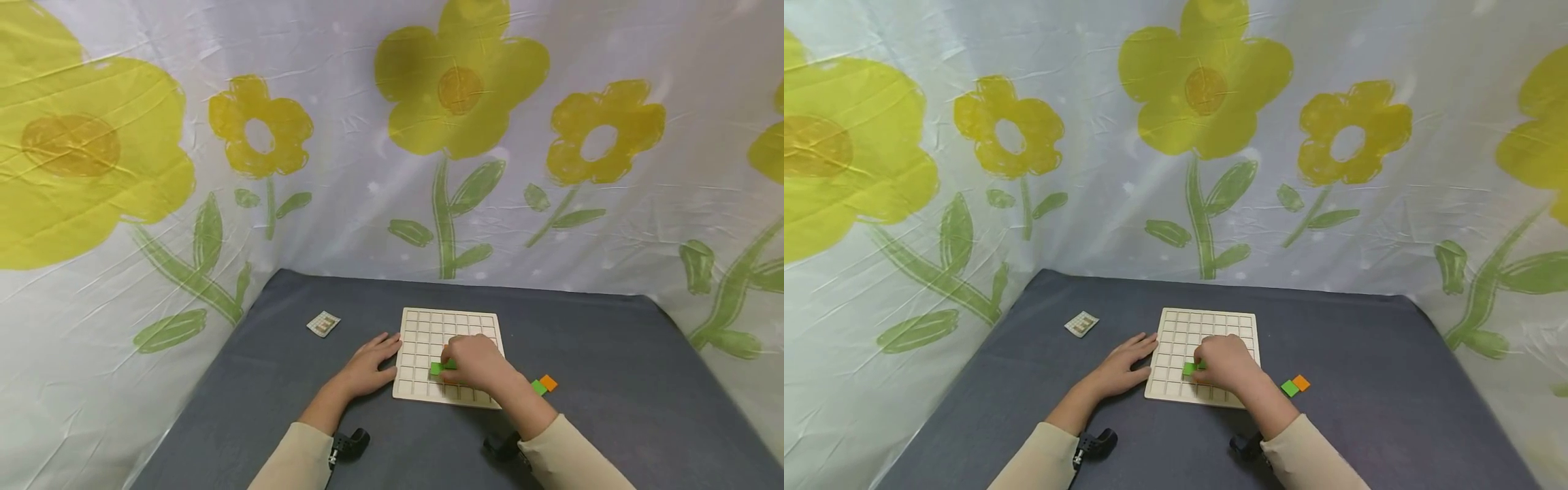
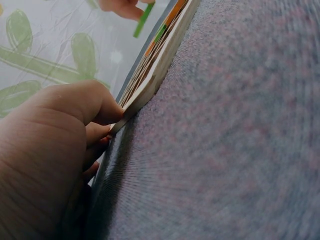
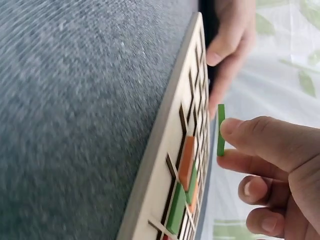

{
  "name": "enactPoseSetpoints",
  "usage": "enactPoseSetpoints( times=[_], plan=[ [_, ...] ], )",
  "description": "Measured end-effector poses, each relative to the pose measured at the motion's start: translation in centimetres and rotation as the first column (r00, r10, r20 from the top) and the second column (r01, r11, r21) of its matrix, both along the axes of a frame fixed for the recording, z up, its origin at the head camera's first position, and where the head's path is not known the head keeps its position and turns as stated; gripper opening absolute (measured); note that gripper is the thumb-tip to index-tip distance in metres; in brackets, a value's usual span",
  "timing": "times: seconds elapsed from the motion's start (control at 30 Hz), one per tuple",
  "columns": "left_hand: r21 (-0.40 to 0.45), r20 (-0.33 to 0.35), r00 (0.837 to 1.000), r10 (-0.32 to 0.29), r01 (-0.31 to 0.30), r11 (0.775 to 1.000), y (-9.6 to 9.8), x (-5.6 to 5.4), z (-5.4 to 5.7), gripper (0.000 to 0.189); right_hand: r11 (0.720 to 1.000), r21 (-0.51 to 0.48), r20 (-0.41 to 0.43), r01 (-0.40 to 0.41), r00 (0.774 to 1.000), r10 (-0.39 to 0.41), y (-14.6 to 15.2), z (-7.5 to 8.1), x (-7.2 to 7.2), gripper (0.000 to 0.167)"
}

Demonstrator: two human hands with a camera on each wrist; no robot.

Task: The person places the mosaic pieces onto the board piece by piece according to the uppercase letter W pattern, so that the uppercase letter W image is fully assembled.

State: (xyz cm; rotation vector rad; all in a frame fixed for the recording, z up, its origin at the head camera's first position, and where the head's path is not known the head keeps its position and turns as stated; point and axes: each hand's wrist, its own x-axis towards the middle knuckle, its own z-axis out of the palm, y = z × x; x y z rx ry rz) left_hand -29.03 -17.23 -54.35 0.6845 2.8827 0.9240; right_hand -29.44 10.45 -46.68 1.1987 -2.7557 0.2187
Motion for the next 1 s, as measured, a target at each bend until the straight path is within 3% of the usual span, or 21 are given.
enactPoseSetpoints(
  times=[0.3, 0.77, 1.0],
  plan=[
    [-0.008, 0.001, 1.000, -0.013, 0.013, 1.000, 0.1, 0.1, 0.1, 0.058, 0.999, 0.038, 0.005, 0.016, 1.000, -0.016, -0.7, -0.3, 0.4, 0.016],
    [-0.005, 0.001, 1.000, 0.000, 0.000, 1.000, 0.2, 0.0, 0.3, 0.059, 0.998, 0.003, 0.067, 0.055, 0.996, -0.055, -1.6, -0.6, 0.4, 0.008],
    [0.005, -0.002, 1.000, 0.002, -0.002, 1.000, 0.1, 0.0, 0.2, 0.059, 1.000, 0.000, 0.057, 0.016, 0.998, -0.016, -0.8, -0.6, 0.3, 0.008]
  ],
)
